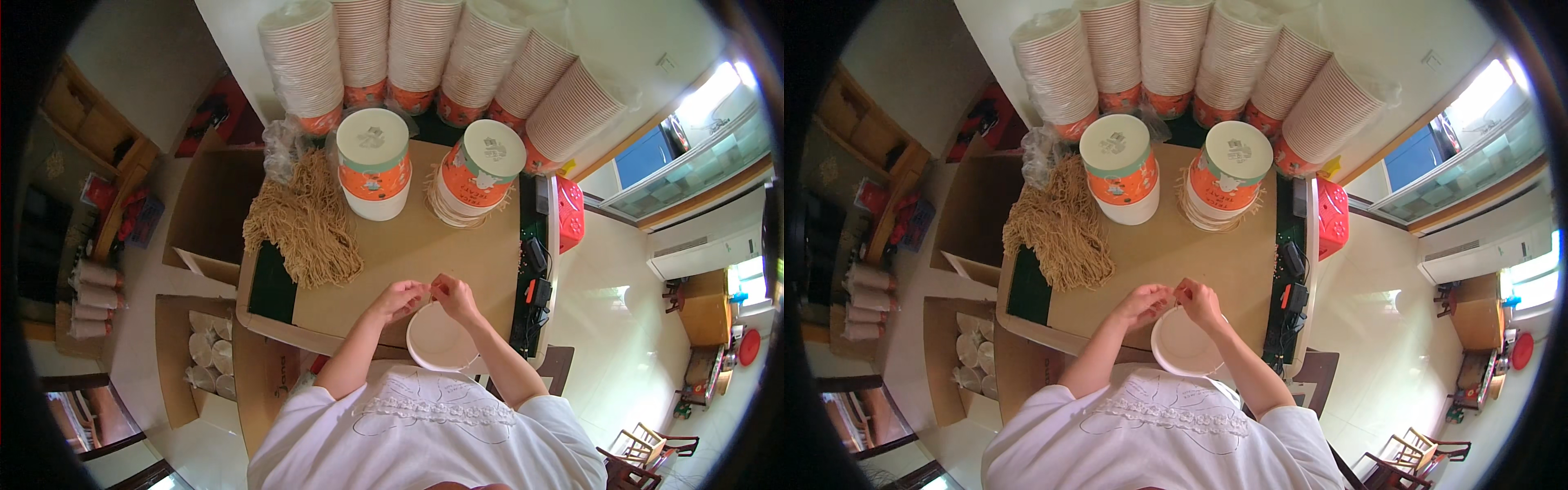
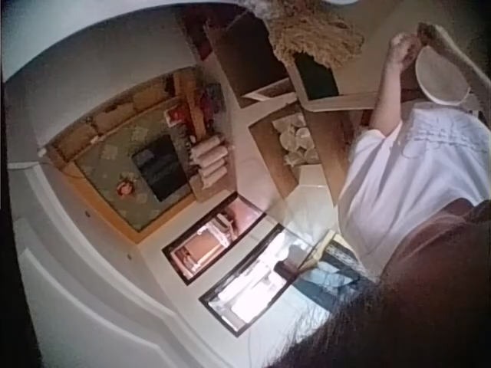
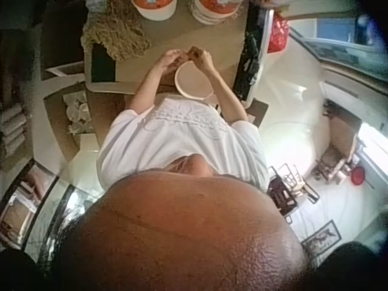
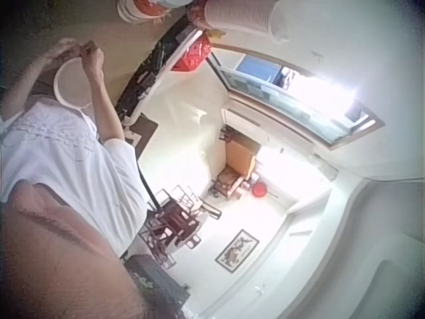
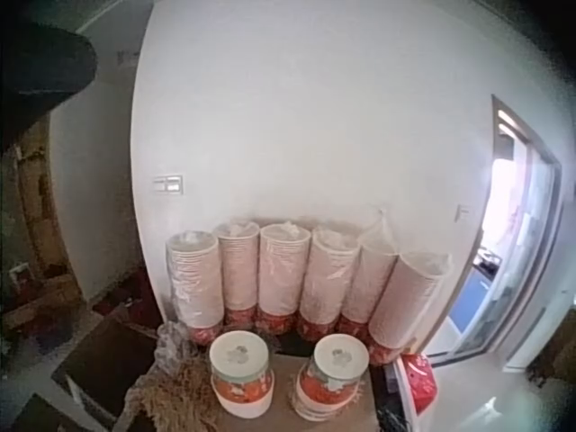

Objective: Preparing and packaging stacks of paper cups using string or twine.

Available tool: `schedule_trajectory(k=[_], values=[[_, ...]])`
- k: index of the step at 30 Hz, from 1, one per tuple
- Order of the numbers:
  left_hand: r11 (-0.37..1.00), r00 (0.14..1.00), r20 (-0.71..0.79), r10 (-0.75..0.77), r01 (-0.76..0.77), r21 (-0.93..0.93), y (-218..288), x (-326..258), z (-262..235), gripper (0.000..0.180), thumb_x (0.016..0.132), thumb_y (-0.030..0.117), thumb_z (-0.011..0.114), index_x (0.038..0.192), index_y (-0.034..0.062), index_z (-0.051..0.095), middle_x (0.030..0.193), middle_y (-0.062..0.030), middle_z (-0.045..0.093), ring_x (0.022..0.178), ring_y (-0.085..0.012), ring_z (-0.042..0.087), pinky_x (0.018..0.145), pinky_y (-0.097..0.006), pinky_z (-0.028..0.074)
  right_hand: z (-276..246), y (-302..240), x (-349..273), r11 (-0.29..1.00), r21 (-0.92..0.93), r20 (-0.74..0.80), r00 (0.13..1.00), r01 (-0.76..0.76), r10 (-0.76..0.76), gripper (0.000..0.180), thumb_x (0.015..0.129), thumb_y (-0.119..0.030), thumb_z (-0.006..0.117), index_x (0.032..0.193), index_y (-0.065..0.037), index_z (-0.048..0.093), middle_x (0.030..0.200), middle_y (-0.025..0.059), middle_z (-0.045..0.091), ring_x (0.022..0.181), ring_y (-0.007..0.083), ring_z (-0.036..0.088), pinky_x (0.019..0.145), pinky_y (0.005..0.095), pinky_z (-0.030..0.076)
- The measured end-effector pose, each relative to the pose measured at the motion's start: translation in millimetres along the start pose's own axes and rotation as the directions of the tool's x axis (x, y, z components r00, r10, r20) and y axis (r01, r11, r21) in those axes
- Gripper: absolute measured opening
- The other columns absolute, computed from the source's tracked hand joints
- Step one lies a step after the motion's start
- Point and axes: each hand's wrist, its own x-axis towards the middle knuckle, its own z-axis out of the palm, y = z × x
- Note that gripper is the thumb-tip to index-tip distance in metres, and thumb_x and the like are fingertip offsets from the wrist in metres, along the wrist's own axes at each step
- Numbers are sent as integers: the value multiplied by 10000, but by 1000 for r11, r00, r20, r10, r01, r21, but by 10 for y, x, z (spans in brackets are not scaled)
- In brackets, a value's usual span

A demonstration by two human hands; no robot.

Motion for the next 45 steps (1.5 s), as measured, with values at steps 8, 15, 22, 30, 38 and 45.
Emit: schedule_trajectory(k=[8,15,22,30,38,45], values=[[993,1000,24,12,-15,113,-38,-3,17,114,835,138,572,914,62,542,812,-30,580,695,-109,535,636,-211,435,-9,-74,-15,1000,17,-10,1000,-10,10,163,768,-211,609,770,-47,608,635,107,617,576,222,606,535,323,463],[903,1000,24,-2,12,-430,-154,101,-75,62,853,96,538,835,62,490,615,19,443,527,-88,438,499,-205,412,-34,-56,-39,999,-33,20,1000,6,-5,152,763,-228,611,788,-78,622,653,86,620,595,225,603,554,326,461],[913,991,84,-108,133,-386,-37,44,-82,65,837,124,572,874,86,533,524,63,372,397,-40,321,327,-172,220,-69,-89,-39,996,-90,64,998,-25,30,136,780,-180,599,812,-51,629,659,71,630,598,147,603,561,275,462],[997,1000,-20,-20,21,69,-289,246,-92,158,814,136,603,938,40,625,642,16,576,474,-35,455,413,-170,350,-18,-65,-37,996,-67,-6,998,60,-60,135,818,-172,550,836,-58,620,664,86,629,604,166,610,564,289,471],[767,845,-212,491,-304,566,-409,256,89,114,764,121,633,802,19,663,678,-61,650,585,-112,586,544,-249,463,-75,-82,67,983,83,-18,986,-164,166,257,857,-269,485,863,-15,517,688,168,617,690,287,619,610,366,475],[572,794,-173,583,-249,782,-219,96,236,89,730,126,646,765,46,662,657,-86,635,566,-146,595,539,-269,461,-53,-65,124,946,-246,93,966,-212,241,381,852,-391,463,816,-29,579,748,180,606,752,342,589,645,405,447]])
